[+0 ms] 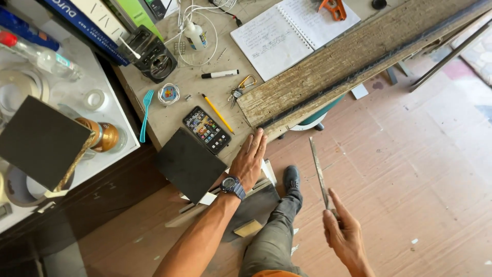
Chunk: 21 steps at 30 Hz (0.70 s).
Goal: A person uses a metal hand file to smooth and shape the edge of a long wooden board on a cluttered workbench.
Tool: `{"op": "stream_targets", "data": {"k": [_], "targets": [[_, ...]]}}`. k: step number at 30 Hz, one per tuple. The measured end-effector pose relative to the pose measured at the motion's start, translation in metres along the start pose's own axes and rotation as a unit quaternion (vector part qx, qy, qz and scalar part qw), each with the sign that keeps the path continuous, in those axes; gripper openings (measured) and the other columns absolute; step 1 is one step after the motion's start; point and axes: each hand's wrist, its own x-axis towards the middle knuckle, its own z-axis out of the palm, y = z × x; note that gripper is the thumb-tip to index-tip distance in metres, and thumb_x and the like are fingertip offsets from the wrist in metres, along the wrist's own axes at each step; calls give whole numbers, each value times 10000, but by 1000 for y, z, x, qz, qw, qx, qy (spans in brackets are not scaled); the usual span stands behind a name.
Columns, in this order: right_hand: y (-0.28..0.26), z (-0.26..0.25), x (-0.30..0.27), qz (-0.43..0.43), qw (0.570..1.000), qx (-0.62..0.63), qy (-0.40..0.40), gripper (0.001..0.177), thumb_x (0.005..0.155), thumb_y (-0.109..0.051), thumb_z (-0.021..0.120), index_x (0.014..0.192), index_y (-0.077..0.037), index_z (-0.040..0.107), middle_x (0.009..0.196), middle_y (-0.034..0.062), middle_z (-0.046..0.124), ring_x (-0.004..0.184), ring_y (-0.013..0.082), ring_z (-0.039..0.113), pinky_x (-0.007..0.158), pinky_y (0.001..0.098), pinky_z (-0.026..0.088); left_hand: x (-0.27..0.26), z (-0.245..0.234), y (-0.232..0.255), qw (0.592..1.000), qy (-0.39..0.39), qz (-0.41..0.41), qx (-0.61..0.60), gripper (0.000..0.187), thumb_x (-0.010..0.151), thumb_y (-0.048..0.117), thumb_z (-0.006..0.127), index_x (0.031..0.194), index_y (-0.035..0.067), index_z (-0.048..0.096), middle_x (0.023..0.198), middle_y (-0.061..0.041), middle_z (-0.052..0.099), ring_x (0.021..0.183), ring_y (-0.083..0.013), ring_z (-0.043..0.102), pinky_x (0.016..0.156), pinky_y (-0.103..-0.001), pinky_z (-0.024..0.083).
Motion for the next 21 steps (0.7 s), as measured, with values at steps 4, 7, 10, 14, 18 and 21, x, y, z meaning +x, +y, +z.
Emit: {"op": "stream_targets", "data": {"k": [4,7,10,14,18,21], "targets": [[-10,9,12,16,970,217,-106,451,1014,-208,485,1361,70,564,570,44,416,325,100,312,291,257,291,14,-20,6,992,78,-28,-96,609,900,-113,586,1486,13,479,1544,-248,478,1340,-348,577,1076,-409,547],[-12,11,22,25,925,343,-159,462,1055,-241,403,1383,60,527,483,122,455,289,117,300,261,248,234,26,-29,14,960,115,-133,-218,467,1073,189,482,1506,23,428,1407,-308,509,1209,-367,602,954,-463,582],[-15,13,34,59,887,408,-206,470,1060,-274,446,1387,57,508,684,163,528,315,140,311,279,245,275,40,-23,10,926,208,-162,-270,480,998,151,654,1435,17,508,1244,-191,543,1052,-294,609,839,-431,590],[-18,11,44,31,841,458,-285,453,1074,-170,433,1520,-91,412,898,263,594,375,167,408,325,258,389,48,-24,8,907,218,-183,-311,338,957,82,698,1279,54,599,1113,-143,555,887,-247,623,720,-383,616],[-55,17,44,5,845,430,-317,726,1049,-55,414,1661,-231,65,1026,240,611,437,134,413,377,237,416,49,-22,1,894,225,-187,-339,228,975,78,676,1199,47,642,1070,-126,563,845,-219,655,693,-322,651],[-46,20,55,-64,895,331,-292,428,1062,-129,487,1462,18,449,1011,191,683,357,132,365,333,260,308,49,-20,2,891,242,-193,-333,216,972,78,687,1185,56,655,1043,-108,575,800,-209,641,650,-323,617]]}}
